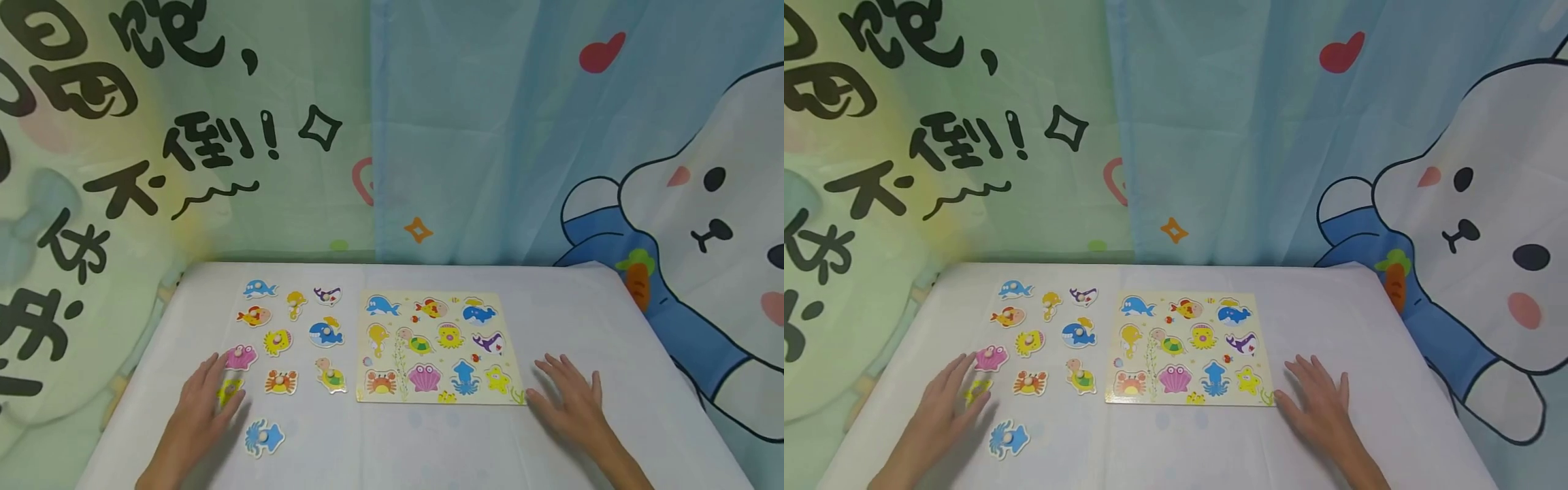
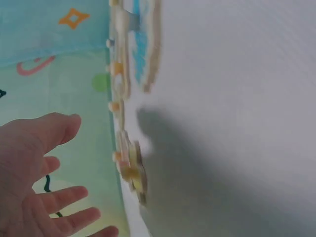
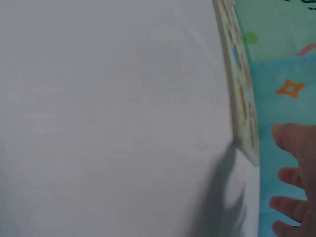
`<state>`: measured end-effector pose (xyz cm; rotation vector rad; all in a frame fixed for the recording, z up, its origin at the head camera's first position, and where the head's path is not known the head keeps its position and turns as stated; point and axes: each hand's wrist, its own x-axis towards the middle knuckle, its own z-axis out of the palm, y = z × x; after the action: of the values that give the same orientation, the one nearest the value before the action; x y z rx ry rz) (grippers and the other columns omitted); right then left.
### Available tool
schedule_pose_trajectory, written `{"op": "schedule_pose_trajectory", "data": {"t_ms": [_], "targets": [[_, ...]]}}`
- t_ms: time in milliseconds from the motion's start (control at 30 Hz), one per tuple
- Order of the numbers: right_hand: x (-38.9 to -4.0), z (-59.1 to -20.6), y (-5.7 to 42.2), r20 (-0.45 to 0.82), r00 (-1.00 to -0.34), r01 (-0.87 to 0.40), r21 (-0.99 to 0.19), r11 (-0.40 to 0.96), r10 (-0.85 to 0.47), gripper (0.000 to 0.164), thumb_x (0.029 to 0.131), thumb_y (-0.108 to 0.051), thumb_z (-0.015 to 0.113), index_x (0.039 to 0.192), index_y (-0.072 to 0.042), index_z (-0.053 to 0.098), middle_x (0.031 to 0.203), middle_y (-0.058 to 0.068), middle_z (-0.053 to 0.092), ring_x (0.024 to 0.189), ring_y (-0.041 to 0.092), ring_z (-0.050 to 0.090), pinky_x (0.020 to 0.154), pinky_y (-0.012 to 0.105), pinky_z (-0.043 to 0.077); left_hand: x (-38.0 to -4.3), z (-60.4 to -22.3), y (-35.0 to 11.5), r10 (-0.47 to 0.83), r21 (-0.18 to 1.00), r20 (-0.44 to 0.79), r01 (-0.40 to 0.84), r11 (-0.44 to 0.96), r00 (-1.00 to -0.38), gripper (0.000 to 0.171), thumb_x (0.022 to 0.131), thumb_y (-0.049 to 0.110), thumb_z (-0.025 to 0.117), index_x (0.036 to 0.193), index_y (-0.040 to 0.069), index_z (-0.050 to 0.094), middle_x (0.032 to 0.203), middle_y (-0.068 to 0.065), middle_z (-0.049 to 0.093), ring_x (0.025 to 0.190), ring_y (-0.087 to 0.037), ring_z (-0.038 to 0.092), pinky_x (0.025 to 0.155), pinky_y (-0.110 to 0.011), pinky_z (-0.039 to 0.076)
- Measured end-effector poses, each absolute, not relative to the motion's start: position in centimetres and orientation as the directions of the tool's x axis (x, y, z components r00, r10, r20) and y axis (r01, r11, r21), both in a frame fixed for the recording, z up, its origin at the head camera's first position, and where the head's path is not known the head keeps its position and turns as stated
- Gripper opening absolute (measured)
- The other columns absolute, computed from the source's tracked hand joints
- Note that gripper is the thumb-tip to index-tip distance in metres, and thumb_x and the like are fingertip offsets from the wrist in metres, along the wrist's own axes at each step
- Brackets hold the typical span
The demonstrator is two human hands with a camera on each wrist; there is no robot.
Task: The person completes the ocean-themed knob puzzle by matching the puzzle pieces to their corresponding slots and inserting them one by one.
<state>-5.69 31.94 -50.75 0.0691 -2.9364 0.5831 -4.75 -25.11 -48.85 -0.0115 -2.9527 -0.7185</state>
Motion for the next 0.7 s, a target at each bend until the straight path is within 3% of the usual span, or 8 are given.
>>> {"op": "schedule_pose_trajectory", "data": {"t_ms": [133, 267, 700], "targets": [[-5.8, -51.6, 32.1, 0.019, -1.000, -0.011, -0.446, 0.895, -0.002, 0.061, 0.086, -0.042, 0.067, 0.132, -0.004, 0.052, 0.146, 0.032, 0.039, 0.137, 0.053, 0.026, 0.105, 0.078, -0.001, -5.6, -48.4, -24.4, 0.008, 0.551, 0.056, 0.037, 0.834, -0.998, 0.068, 0.090, 0.021, 0.066, 0.149, 0.009, 0.032, 0.147, -0.022, 0.039, 0.133, -0.044, 0.038, 0.104, -0.065, 0.034], [-5.9, -52.0, 32.2, -0.053, -0.999, 0.026, -0.489, 0.872, 0.000, 0.065, 0.087, -0.045, 0.065, 0.135, -0.004, 0.049, 0.149, 0.032, 0.033, 0.139, 0.055, 0.020, 0.103, 0.080, -0.001, -6.1, -48.2, -23.8, 0.021, 0.560, 0.016, 0.026, 0.828, -1.000, 0.068, 0.091, 0.021, 0.066, 0.149, 0.009, 0.031, 0.149, -0.019, 0.039, 0.135, -0.041, 0.037, 0.107, -0.062, 0.034], [-6.2, -52.4, 32.1, -0.039, -0.999, -0.008, -0.544, 0.839, -0.036, 0.061, 0.086, -0.042, 0.065, 0.136, -0.009, 0.052, 0.151, 0.032, 0.031, 0.143, 0.054, 0.012, 0.099, 0.082, -0.007, -8.5, -48.2, -25.0, 0.073, 0.590, 0.064, 0.097, 0.802, -0.995, 0.063, 0.092, 0.017, 0.065, 0.146, 0.003, 0.036, 0.141, -0.022, 0.046, 0.131, -0.042, 0.042, 0.104, -0.062, 0.037]]}}
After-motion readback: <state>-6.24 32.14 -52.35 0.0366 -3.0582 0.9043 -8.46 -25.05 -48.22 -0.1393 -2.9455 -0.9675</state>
